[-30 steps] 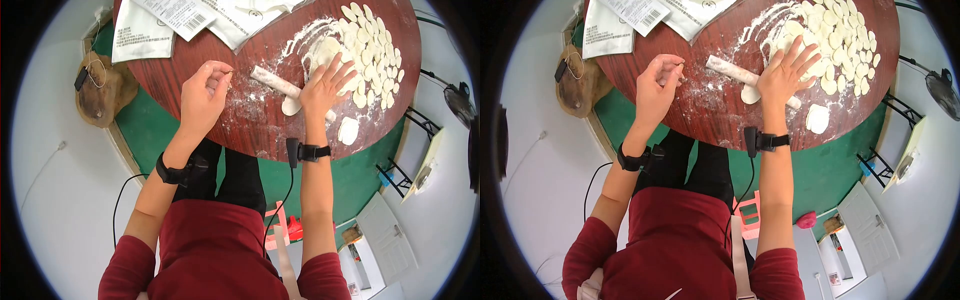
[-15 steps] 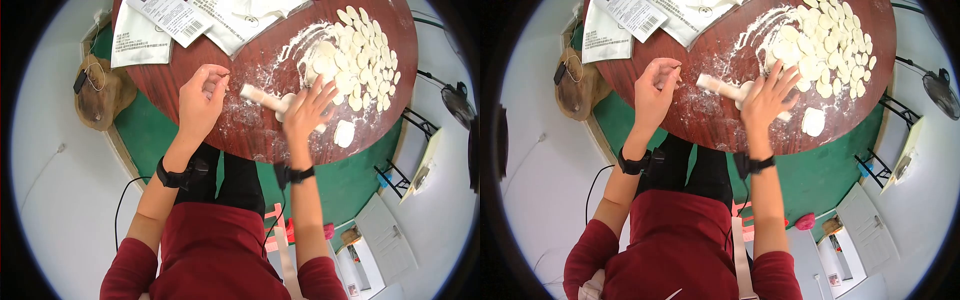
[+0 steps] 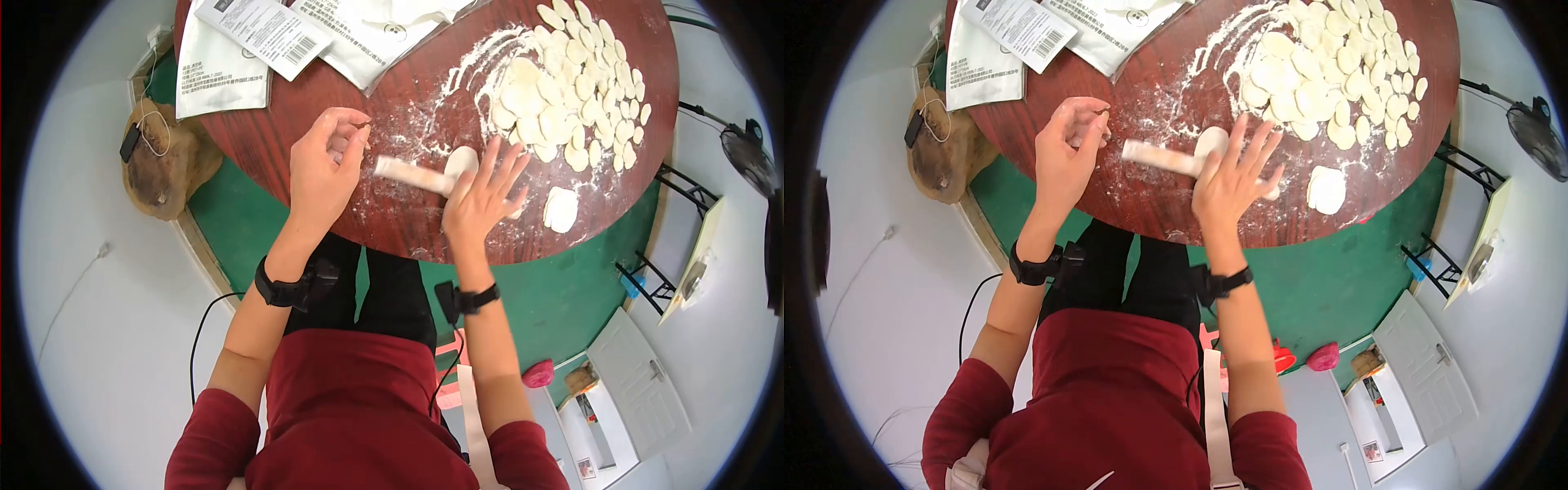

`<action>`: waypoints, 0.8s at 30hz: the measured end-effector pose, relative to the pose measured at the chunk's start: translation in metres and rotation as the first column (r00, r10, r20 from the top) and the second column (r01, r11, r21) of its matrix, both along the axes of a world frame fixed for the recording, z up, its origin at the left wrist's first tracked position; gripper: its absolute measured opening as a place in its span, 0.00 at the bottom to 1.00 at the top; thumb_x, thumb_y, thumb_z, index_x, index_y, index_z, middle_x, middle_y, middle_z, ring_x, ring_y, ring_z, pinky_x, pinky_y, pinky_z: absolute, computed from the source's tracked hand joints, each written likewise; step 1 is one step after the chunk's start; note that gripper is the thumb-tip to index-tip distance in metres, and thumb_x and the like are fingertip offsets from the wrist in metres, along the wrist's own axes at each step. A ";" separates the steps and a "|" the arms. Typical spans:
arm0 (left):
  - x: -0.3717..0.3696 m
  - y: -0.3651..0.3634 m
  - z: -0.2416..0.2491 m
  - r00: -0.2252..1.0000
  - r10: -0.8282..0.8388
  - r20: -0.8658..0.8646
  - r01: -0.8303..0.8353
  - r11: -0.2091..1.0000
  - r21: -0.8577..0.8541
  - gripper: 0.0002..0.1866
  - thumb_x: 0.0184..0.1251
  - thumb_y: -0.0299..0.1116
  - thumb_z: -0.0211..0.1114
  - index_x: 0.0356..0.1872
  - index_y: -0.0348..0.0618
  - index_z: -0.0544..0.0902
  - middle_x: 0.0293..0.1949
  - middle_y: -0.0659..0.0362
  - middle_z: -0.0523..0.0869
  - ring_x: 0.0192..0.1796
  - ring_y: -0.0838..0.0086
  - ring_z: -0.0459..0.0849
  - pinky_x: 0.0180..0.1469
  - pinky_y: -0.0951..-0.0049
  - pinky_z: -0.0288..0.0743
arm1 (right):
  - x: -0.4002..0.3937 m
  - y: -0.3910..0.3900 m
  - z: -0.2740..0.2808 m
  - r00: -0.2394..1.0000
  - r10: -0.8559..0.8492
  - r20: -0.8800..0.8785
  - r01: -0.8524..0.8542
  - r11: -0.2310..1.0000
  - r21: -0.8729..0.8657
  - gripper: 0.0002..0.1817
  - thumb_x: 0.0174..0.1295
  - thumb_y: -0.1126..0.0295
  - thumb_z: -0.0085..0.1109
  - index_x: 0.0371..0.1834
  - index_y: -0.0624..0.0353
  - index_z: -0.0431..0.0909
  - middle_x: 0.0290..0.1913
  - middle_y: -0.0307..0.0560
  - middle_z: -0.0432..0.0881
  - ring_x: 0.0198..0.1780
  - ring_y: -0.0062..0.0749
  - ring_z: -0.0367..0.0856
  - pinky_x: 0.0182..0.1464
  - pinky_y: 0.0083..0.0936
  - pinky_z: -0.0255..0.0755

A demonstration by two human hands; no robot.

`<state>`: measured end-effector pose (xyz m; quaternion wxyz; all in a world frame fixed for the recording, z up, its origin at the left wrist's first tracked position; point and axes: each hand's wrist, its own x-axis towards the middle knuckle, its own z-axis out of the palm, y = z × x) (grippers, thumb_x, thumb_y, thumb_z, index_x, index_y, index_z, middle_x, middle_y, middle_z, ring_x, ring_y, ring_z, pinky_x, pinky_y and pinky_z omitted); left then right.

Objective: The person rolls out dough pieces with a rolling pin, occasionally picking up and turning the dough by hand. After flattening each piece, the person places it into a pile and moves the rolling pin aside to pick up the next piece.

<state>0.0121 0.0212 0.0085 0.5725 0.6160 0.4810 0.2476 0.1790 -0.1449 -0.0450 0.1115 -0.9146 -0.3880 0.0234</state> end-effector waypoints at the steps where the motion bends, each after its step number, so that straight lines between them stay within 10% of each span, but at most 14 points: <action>1: 0.003 0.001 -0.001 1.000 0.005 0.009 -0.005 1.000 0.005 0.08 0.75 0.24 0.66 0.52 0.38 0.86 0.38 0.59 0.90 0.35 0.84 0.83 0.37 0.79 0.77 | -0.005 -0.005 0.002 1.000 0.009 -0.013 -0.010 1.000 -0.023 0.34 0.84 0.55 0.38 0.91 0.46 0.52 0.91 0.59 0.42 0.91 0.57 0.33 0.80 0.76 0.31; 11: 0.038 -0.005 0.006 0.985 -0.151 -0.079 0.166 0.954 0.248 0.07 0.69 0.26 0.70 0.46 0.40 0.88 0.39 0.55 0.90 0.34 0.67 0.87 0.39 0.68 0.80 | -0.005 -0.001 0.008 0.999 0.040 -0.007 -0.041 0.997 -0.062 0.38 0.80 0.52 0.42 0.90 0.53 0.54 0.91 0.60 0.46 0.91 0.57 0.41 0.82 0.69 0.31; 17: 0.073 -0.024 -0.023 0.843 -0.463 -0.274 0.537 0.752 0.382 0.13 0.65 0.29 0.74 0.50 0.43 0.89 0.50 0.54 0.88 0.55 0.55 0.86 0.55 0.59 0.82 | -0.046 -0.077 0.004 0.956 0.236 -0.175 -0.245 0.969 -0.037 0.48 0.69 0.49 0.68 0.86 0.59 0.59 0.88 0.61 0.54 0.88 0.56 0.50 0.83 0.65 0.36; 24: 0.107 -0.035 -0.040 0.742 -0.573 -0.349 0.668 0.676 0.311 0.09 0.63 0.29 0.76 0.40 0.41 0.85 0.46 0.54 0.84 0.55 0.53 0.83 0.57 0.52 0.78 | -0.019 -0.088 -0.001 0.927 0.370 -0.061 -0.355 0.918 0.175 0.24 0.62 0.66 0.74 0.63 0.49 0.82 0.69 0.45 0.73 0.72 0.45 0.72 0.74 0.52 0.63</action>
